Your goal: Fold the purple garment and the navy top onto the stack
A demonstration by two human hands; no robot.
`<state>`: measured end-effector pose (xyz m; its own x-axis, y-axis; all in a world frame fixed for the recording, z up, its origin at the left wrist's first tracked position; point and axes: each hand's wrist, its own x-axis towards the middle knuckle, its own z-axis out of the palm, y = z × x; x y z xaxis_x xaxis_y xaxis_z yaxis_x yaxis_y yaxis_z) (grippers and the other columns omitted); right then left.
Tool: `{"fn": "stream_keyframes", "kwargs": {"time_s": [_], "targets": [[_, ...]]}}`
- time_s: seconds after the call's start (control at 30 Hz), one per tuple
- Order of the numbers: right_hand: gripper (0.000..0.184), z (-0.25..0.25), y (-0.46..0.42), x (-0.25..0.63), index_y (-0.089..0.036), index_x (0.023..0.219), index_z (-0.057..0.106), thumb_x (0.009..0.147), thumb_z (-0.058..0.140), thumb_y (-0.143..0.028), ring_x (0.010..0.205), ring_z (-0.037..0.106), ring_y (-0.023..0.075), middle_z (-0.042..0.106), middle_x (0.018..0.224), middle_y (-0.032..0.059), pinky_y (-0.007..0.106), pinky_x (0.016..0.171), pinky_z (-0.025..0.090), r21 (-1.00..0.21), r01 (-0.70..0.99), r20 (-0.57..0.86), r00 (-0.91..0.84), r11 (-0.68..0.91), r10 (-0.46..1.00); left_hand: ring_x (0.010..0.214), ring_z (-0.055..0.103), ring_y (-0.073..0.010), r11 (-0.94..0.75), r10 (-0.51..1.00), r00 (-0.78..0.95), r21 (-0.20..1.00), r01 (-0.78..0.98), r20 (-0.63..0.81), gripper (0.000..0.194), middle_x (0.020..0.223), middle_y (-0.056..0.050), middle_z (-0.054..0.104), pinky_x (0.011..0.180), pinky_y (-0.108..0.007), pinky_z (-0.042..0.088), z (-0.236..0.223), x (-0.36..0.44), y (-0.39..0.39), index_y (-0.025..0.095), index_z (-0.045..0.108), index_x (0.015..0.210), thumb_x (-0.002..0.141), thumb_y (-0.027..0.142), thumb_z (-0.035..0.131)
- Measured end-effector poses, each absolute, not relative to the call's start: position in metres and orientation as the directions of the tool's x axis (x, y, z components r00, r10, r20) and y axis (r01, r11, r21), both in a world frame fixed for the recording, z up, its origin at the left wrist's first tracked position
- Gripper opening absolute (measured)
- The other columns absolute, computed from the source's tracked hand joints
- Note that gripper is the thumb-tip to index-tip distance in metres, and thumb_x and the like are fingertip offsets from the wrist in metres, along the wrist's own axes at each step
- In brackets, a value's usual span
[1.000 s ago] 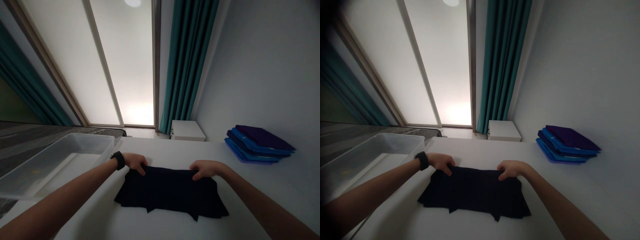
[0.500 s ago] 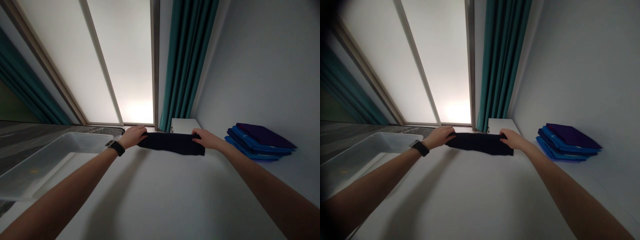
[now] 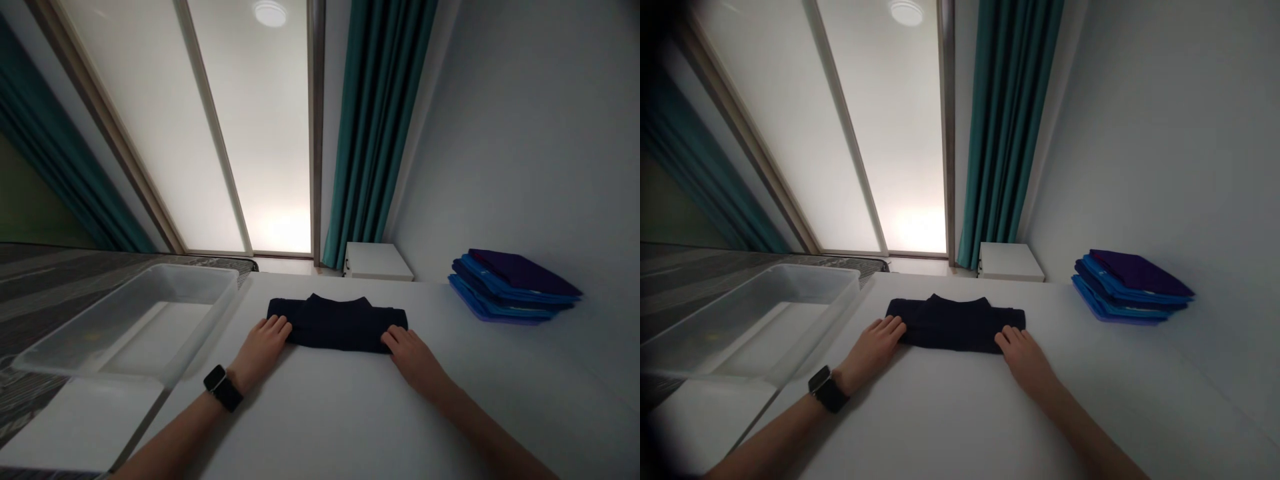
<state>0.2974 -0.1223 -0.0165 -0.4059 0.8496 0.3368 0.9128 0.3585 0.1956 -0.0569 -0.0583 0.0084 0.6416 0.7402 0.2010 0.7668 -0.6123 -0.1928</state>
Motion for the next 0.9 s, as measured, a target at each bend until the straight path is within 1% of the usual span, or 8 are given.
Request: {"fn": "stream_keyframes", "kwargs": {"time_s": [0.13, 0.27, 0.43, 0.53, 0.6, 0.7, 0.8, 0.9], "targets": [[0.038, -0.02, -0.149, 0.298, -0.021, 0.09, 0.055, 0.071, 0.041, 0.009, 0.076, 0.056, 0.0193, 0.059, 0.087, 0.0038, 0.03, 0.069, 0.039, 0.114, 0.903, 0.38, -0.425, 0.414, 0.822, 0.094, 0.055, -0.0263, -0.617, 0.741, 0.631, -0.136, 0.775, 0.231, 0.026, 0.1, -0.005, 0.06, 0.082, -0.039, 0.043, 0.0, -0.071, -0.084, 0.019, 0.058, 0.098, 0.083, 0.0, 0.051], [0.04, -0.026, -0.175, 0.301, -0.022, 0.093, 0.056, 0.068, 0.042, 0.007, 0.084, 0.058, 0.021, 0.06, 0.093, 0.0047, 0.034, 0.075, 0.043, -0.082, 0.9, 0.395, -0.366, 0.429, 0.843, 0.094, 0.055, -0.0255, -0.638, 0.745, 0.597, 0.057, 0.768, 0.297, 0.026, 0.099, -0.004, 0.061, 0.081, -0.039, 0.043, -0.01, -0.088, -0.104, 0.022, 0.06, 0.099, 0.082, 0.004, 0.054], [0.029, -0.03, -0.196, 0.306, -0.024, 0.1, 0.059, 0.08, 0.049, -0.005, 0.098, 0.058, 0.0232, 0.061, 0.1, 0.0061, 0.04, 0.086, 0.046, -0.251, 0.871, 0.399, -0.306, 0.423, 0.865, 0.1, 0.056, -0.0252, -0.65, 0.754, 0.569, 0.247, 0.718, 0.329, 0.022, 0.107, -0.006, 0.06, 0.085, -0.04, 0.045, -0.004, -0.095, -0.115, 0.024, 0.059, 0.108, 0.088, 0.018, 0.053], [0.02, -0.029, -0.203, 0.308, -0.025, 0.1, 0.06, 0.086, 0.05, -0.015, 0.103, 0.058, 0.0232, 0.063, 0.103, 0.0065, 0.041, 0.09, 0.047, -0.365, 0.841, 0.386, -0.254, 0.399, 0.887, 0.102, 0.058, -0.0247, -0.623, 0.781, 0.534, 0.345, 0.703, 0.323, 0.021, 0.109, -0.006, 0.062, 0.087, -0.039, 0.046, -0.002, -0.096, -0.114, 0.025, 0.059, 0.111, 0.094, 0.029, 0.048], [0.017, -0.029, -0.205, 0.311, -0.025, 0.099, 0.06, 0.09, 0.047, -0.02, 0.101, 0.06, 0.0222, 0.065, 0.102, 0.0067, 0.039, 0.09, 0.048, -0.474, 0.811, 0.372, -0.168, 0.342, 0.913, 0.099, 0.06, -0.0239, -0.586, 0.81, 0.485, 0.421, 0.692, 0.331, 0.023, 0.107, -0.006, 0.064, 0.085, -0.037, 0.049, -0.005, -0.098, -0.111, 0.024, 0.06, 0.11, 0.096, 0.033, 0.045], [0.021, -0.028, -0.201, 0.314, -0.023, 0.104, 0.058, 0.094, 0.04, -0.027, 0.089, 0.065, 0.0198, 0.067, 0.094, 0.0063, 0.034, 0.081, 0.052, -0.631, 0.749, 0.301, -0.003, 0.201, 0.954, 0.095, 0.063, -0.0235, -0.54, 0.842, 0.415, 0.51, 0.67, 0.346, 0.028, 0.103, -0.007, 0.067, 0.082, -0.035, 0.052, -0.01, -0.103, -0.104, 0.023, 0.06, 0.111, 0.095, 0.038, 0.044], [0.025, -0.027, -0.193, 0.311, -0.022, 0.11, 0.057, 0.093, 0.04, -0.031, 0.081, 0.066, 0.0194, 0.068, 0.087, 0.005, 0.033, 0.075, 0.053, -0.639, 0.758, 0.277, 0.064, 0.134, 0.959, 0.091, 0.066, -0.0222, -0.511, 0.859, 0.4, 0.539, 0.669, 0.318, 0.029, 0.097, -0.005, 0.069, 0.081, -0.034, 0.054, -0.006, -0.106, -0.095, 0.023, 0.061, 0.112, 0.095, 0.039, 0.043], [0.028, -0.028, -0.183, 0.298, -0.021, 0.112, 0.06, 0.092, 0.044, -0.034, 0.08, 0.064, 0.0221, 0.067, 0.084, 0.0059, 0.038, 0.077, 0.05, -0.483, 0.864, 0.363, 0.054, 0.139, 0.93, 0.095, 0.066, -0.0226, -0.539, 0.842, 0.418, 0.485, 0.689, 0.341, 0.031, 0.1, -0.006, 0.07, 0.085, -0.035, 0.054, 0.003, -0.103, -0.085, 0.022, 0.062, 0.114, 0.097, 0.039, 0.042]]}}
